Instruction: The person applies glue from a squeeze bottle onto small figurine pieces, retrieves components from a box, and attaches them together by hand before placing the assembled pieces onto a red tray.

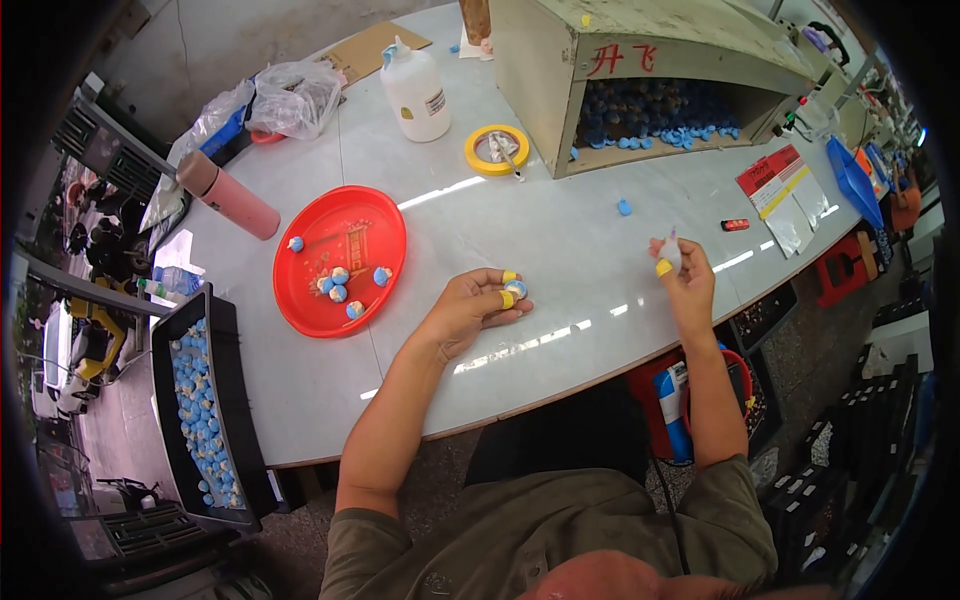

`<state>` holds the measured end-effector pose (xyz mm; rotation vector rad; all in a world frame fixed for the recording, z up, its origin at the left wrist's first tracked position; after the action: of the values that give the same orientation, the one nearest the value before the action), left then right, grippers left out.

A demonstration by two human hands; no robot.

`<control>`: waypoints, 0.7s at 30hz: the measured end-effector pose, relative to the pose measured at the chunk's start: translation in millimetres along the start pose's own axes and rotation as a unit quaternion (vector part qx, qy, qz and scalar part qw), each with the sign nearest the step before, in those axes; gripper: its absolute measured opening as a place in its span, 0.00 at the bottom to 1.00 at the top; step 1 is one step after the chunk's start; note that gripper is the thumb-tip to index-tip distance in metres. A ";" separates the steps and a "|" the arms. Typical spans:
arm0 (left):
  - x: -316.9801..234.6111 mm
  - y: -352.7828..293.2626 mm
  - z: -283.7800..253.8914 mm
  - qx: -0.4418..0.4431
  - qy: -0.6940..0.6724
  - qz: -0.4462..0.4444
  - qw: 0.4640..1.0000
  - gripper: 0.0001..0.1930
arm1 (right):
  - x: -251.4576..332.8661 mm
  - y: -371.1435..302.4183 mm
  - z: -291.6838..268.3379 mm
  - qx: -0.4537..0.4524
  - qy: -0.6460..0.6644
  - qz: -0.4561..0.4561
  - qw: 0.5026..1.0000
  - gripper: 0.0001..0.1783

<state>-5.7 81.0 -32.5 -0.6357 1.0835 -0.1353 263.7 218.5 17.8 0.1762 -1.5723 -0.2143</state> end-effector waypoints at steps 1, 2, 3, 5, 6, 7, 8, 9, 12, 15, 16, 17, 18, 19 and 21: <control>-1.0 -1.3 -1.1 -0.003 0.010 0.002 1.000 0.13 | -5.8 13.0 -19.7 -0.026 -0.069 -0.016 0.997 0.14; -1.4 -2.5 -1.3 -0.004 0.020 0.003 1.000 0.13 | -10.2 25.9 -40.9 -0.053 -0.138 -0.032 0.988 0.12; -1.3 -3.3 0.4 0.002 0.020 0.004 1.000 0.13 | -14.6 37.9 -56.7 -0.057 -0.141 -0.035 0.988 0.12; -2.4 -3.4 1.7 0.003 0.032 0.010 0.999 0.14 | -17.6 62.0 -99.5 -0.154 -0.213 -0.072 0.962 0.11; -1.4 -2.4 2.7 0.009 0.033 0.012 0.999 0.14 | -22.9 72.0 -114.9 -0.159 -0.215 -0.075 0.961 0.11; 1.0 1.1 2.8 0.012 0.032 0.012 0.999 0.14 | -30.9 80.8 -134.1 -0.181 -0.277 -0.066 0.941 0.13; 1.7 2.5 2.8 0.014 0.030 0.013 0.999 0.14 | -33.6 84.5 -143.8 -0.201 -0.335 -0.056 0.919 0.14; 1.8 2.3 3.5 0.020 0.032 0.014 0.999 0.14 | -36.8 86.3 -148.1 -0.207 -0.337 -0.058 0.916 0.14; 1.8 2.5 -0.2 0.007 0.024 0.017 1.000 0.15 | -38.1 84.9 -149.8 -0.229 -0.344 -0.065 0.908 0.19; 0.9 3.8 -4.9 -0.007 0.011 0.023 1.000 0.15 | 9.8 46.3 -137.0 -0.367 -0.355 -0.264 0.818 0.20; 0.5 4.1 -6.5 -0.012 0.011 0.023 1.000 0.16 | 19.4 34.6 -125.1 -0.353 -0.366 -0.288 0.812 0.17; 0.9 4.4 -5.4 -0.014 0.011 0.023 1.000 0.17 | 28.4 27.5 -113.9 -0.352 -0.366 -0.290 0.811 0.17; 1.2 5.0 -3.9 -0.012 0.009 0.022 1.000 0.17 | 31.3 25.7 -90.0 -0.262 -0.321 -0.289 0.863 0.15; 0.5 4.9 -3.8 -0.010 0.005 0.024 1.000 0.17 | 33.5 20.8 -63.3 -0.169 -0.272 -0.282 0.904 0.14; 0.7 5.5 -2.8 -0.005 0.002 0.025 1.000 0.17 | 51.8 14.4 -1.3 -0.029 -0.266 -0.361 0.893 0.14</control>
<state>-8.8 84.0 -36.9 -0.6175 1.1038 -0.0882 264.6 219.7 71.6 0.7066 -1.9813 -0.9580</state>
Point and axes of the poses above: each hand's wrist, its own y-axis towards the middle knuckle, its own z-axis out of the palm, x = y × z, the point moved 9 cm from there along y, towards the middle knuckle, and after that the axes turned 14 degrees about -x, right-handed, at the moved point
